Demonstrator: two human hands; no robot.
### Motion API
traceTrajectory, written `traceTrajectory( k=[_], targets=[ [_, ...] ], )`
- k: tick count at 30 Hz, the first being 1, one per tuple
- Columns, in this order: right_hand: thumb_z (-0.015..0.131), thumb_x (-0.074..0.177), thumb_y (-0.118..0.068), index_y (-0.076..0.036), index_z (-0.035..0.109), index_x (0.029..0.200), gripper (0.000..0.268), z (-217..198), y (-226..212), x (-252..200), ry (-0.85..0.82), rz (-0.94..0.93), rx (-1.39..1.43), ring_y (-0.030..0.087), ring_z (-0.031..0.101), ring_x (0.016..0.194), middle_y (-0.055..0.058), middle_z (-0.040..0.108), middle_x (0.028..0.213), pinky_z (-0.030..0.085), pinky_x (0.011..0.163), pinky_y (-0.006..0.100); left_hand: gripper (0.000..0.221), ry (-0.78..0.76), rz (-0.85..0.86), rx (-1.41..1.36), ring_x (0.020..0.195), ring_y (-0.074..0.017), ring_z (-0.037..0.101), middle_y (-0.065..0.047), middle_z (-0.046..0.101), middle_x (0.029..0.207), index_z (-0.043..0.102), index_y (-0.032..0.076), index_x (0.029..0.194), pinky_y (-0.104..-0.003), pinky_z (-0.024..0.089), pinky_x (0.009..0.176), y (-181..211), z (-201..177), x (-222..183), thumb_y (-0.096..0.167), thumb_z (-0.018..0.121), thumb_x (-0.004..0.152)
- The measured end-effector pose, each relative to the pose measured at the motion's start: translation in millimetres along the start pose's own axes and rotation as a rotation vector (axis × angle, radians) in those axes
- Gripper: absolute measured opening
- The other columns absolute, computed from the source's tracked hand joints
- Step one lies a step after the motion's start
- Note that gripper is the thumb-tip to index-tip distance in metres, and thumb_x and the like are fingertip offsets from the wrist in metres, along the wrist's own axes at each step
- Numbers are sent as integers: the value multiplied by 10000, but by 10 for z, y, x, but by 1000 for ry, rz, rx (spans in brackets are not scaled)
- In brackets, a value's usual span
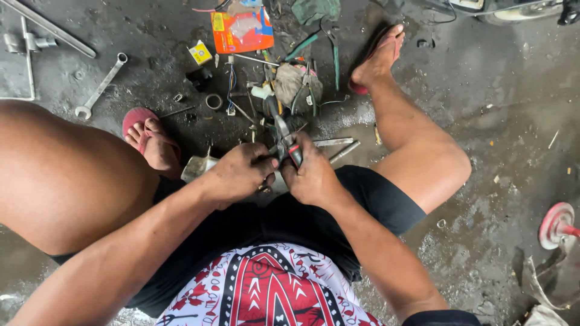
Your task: Repairing and connecting electrical wiring on a motorcycle using pliers
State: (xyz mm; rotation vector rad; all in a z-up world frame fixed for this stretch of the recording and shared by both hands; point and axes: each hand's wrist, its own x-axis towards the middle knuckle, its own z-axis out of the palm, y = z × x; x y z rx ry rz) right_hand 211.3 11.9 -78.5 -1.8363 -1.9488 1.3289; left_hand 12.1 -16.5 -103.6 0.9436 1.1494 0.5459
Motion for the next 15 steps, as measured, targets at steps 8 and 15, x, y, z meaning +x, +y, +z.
traceTrajectory(
  k=[8, 15],
  targets=[
    [673, 866, -264, -187, 575, 1293, 445, -290, 311, 241, 72, 100, -433, 427, 749, 962, 217, 766, 949, 594, 853, 553, 239, 25, -95, -261, 503, -164, 540, -91, 569, 565, 707, 37, 773, -270, 423, 397, 253, -1, -253, 187, 689, 958],
    [614, 973, -420, -66, 599, 1151, 397, -288, 377, -257, 397, 116, -232, 464, 731, 897, 279, 735, 886, 559, 787, 587, 234, 125, -89, -377, 528, -180, 566, -112, 581, 626, 689, 26, 1001, -278, 499, 426, 260, 130, -111, 257, 664, 976]
  ],
)
